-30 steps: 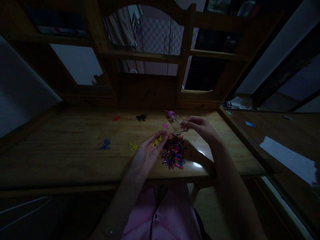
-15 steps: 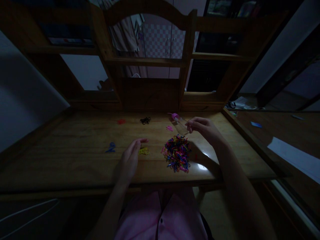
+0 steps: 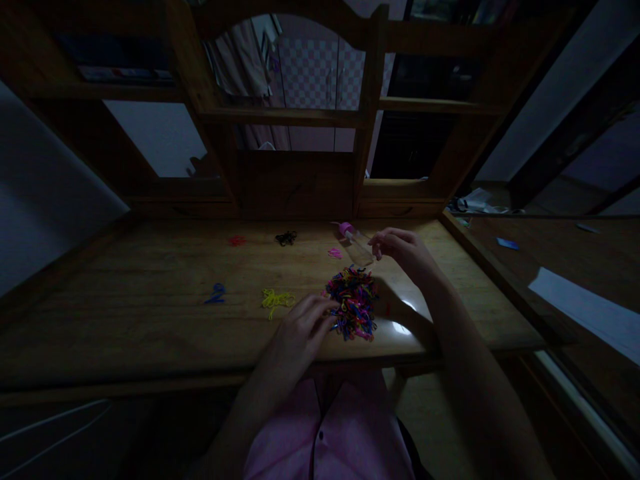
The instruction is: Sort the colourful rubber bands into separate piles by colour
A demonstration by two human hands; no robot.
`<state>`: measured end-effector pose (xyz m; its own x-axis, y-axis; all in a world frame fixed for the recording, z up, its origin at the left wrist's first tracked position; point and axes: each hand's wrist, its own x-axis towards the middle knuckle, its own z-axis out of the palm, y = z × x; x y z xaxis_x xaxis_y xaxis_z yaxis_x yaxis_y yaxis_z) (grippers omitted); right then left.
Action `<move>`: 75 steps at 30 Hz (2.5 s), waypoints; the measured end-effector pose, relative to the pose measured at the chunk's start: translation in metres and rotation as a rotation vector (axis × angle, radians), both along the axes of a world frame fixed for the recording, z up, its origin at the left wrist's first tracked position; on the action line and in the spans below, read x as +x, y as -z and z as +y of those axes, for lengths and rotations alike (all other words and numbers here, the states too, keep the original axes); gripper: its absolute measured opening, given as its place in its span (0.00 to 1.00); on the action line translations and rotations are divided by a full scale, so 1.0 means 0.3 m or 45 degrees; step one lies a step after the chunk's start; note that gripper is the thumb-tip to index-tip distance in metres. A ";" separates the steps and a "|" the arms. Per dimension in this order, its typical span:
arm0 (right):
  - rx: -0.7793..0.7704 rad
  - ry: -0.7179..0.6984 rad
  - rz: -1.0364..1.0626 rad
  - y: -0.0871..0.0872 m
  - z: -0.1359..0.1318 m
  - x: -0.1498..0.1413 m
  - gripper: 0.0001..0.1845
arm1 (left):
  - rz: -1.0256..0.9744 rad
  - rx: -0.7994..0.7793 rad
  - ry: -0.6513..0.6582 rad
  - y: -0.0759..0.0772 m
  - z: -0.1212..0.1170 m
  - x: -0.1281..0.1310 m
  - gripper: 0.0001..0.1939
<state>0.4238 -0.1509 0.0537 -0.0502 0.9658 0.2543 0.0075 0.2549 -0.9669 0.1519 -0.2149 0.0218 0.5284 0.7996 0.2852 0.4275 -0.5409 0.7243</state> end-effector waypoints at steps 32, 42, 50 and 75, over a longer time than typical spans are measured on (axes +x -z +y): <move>-0.011 -0.002 -0.039 0.010 -0.002 -0.006 0.14 | -0.026 0.059 0.069 0.005 0.041 0.095 0.08; -0.016 -0.031 -0.017 0.007 -0.006 -0.012 0.13 | -0.080 0.125 0.102 -0.004 0.031 0.089 0.15; -0.043 -0.045 -0.029 0.005 -0.010 -0.019 0.13 | 0.064 0.200 0.312 -0.039 0.047 0.103 0.14; -0.080 -0.059 -0.076 -0.001 -0.009 -0.022 0.12 | 0.104 0.221 0.220 -0.028 0.085 0.045 0.27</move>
<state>0.4172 -0.1538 0.0539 -0.1085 0.9761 0.1882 0.0554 0.1949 -0.9793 0.1655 -0.1895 0.0301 0.6796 0.6384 0.3614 0.3713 -0.7242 0.5811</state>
